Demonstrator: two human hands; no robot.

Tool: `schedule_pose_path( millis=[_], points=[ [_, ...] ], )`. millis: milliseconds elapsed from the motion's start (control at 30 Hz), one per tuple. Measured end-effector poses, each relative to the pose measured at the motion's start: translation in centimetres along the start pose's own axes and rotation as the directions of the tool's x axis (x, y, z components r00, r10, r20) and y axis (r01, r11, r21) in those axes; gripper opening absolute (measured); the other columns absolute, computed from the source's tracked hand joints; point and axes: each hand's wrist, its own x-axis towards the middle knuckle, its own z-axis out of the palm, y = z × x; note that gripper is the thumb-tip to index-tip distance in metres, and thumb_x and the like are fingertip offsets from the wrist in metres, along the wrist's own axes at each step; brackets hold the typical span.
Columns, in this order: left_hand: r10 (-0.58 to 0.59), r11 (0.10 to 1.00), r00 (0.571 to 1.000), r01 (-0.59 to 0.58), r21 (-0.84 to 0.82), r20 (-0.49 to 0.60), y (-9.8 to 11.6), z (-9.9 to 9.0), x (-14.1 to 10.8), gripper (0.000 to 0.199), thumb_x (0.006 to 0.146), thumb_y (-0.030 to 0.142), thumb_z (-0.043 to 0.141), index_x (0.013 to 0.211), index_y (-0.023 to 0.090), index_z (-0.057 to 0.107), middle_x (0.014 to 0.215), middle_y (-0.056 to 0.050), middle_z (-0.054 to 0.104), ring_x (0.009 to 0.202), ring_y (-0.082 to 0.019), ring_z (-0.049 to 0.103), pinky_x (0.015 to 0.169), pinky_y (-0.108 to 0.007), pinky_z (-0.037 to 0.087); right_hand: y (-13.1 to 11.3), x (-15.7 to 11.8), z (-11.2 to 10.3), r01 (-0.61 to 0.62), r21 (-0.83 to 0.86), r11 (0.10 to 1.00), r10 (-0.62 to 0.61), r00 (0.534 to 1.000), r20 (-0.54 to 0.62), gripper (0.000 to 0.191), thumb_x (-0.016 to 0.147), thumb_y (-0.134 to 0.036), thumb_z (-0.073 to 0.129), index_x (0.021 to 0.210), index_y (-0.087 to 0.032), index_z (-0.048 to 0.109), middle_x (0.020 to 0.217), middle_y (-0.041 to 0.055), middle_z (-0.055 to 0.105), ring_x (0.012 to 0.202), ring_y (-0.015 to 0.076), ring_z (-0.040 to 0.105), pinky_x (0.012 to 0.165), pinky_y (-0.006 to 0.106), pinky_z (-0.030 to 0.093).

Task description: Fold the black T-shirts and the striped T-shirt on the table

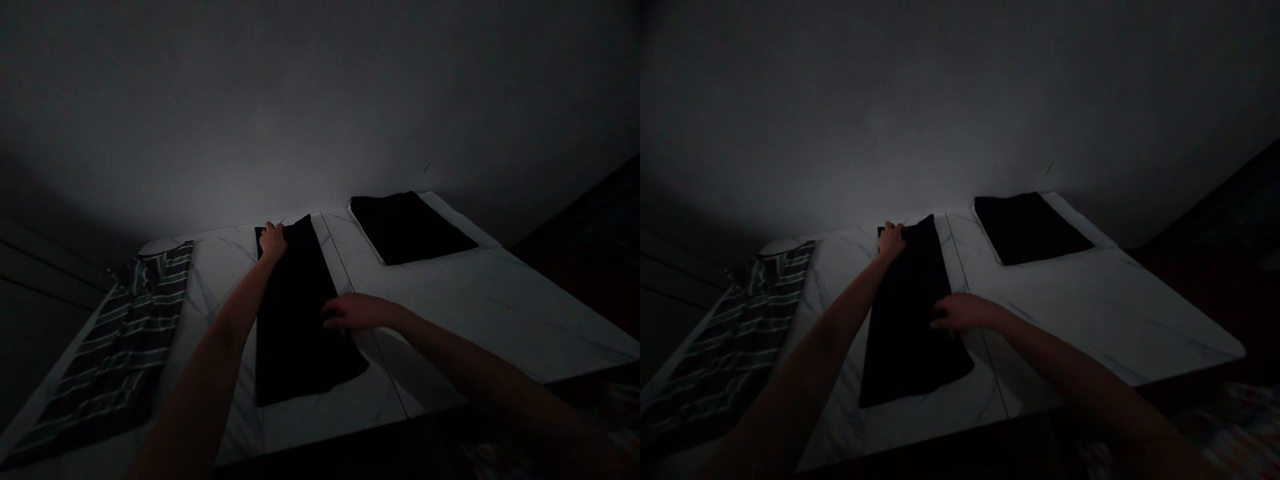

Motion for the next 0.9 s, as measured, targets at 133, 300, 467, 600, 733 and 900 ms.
schedule_pose_path(
  millis=[133, 300, 467, 600, 733, 900],
  points=[
    [0.117, 0.992, 0.993, -0.116, 0.039, -0.03, 0.7, 0.4, 1.1, 0.035, 0.088, 0.02, 0.052, 0.122, 0.022, 0.062, 0.142, -0.014, 0.048, 0.129, -0.032, 0.046, 0.106, -0.047, 0.04, 0.5, 5.3, -4.6, -0.065, -0.248, 0.967, -0.031, 0.93, -0.367, 0.03, 0.099, -0.026, 0.046, 0.117, -0.015, 0.068, 0.109, 0.0092, 0.074, 0.096, 0.019, 0.07, 0.085, 0.027, 0.05],
    [0.229, 0.973, 0.972, -0.23, 0.022, 0.054, 2.0, 2.5, 1.5, 0.046, 0.094, 0.027, 0.043, 0.139, 0.02, 0.052, 0.154, -0.013, 0.041, 0.143, -0.028, 0.034, 0.119, -0.045, 0.023, 1.0, 14.0, -8.3, -0.206, -0.381, 0.901, -0.075, 0.791, -0.607, 0.044, 0.098, -0.012, 0.036, 0.138, -0.002, 0.05, 0.149, 0.0224, 0.044, 0.137, 0.0252, 0.043, 0.111, 0.034, 0.032],
    [0.077, 0.996, 0.995, -0.079, 0.039, 0.065, 1.4, 4.9, 0.0, 0.057, 0.098, 0.041, 0.035, 0.149, 0.016, 0.04, 0.157, -0.015, 0.035, 0.146, -0.033, 0.03, 0.118, -0.052, 0.023, 3.0, 19.5, -10.5, -0.267, -0.381, 0.885, -0.047, 0.763, -0.644, 0.055, 0.103, -0.027, 0.032, 0.147, 0.007, 0.032, 0.157, 0.0267, 0.027, 0.146, 0.0312, 0.027, 0.117, 0.042, 0.022],
    [0.058, 0.996, 0.998, -0.059, 0.07, 0.011, 0.6, 5.8, -0.5, 0.061, 0.098, 0.048, 0.034, 0.151, 0.018, 0.038, 0.157, -0.016, 0.035, 0.145, -0.034, 0.031, 0.117, -0.053, 0.023, 5.3, 22.1, -11.8, -0.298, -0.364, 0.883, -0.031, 0.735, -0.678, 0.063, 0.104, -0.042, 0.027, 0.152, -0.002, 0.029, 0.161, 0.0196, 0.019, 0.148, 0.0311, 0.022, 0.118, 0.045, 0.019],
    [0.062, 0.994, 0.998, -0.06, 0.088, -0.019, 0.7, 6.0, -0.6, 0.059, 0.098, 0.054, 0.034, 0.152, 0.032, 0.035, 0.157, -0.012, 0.037, 0.145, -0.035, 0.032, 0.116, -0.056, 0.024, 6.8, 23.5, -12.2, -0.324, -0.349, 0.879, -0.014, 0.715, -0.699, 0.063, 0.103, -0.046, 0.026, 0.155, -0.012, 0.027, 0.163, 0.0116, 0.017, 0.148, 0.03, 0.021, 0.119, 0.048, 0.018],
    [0.051, 0.996, 0.997, -0.055, 0.071, 0.058, 1.1, 5.6, -0.3, 0.051, 0.099, 0.051, 0.034, 0.149, 0.039, 0.04, 0.16, -0.007, 0.032, 0.147, -0.035, 0.027, 0.117, -0.058, 0.019, 6.1, 22.9, -11.6, -0.296, -0.397, 0.868, -0.098, 0.684, -0.723, 0.061, 0.101, -0.042, 0.029, 0.152, -0.008, 0.034, 0.161, 0.0145, 0.025, 0.15, 0.0291, 0.017, 0.121, 0.051, 0.01]
  ],
)
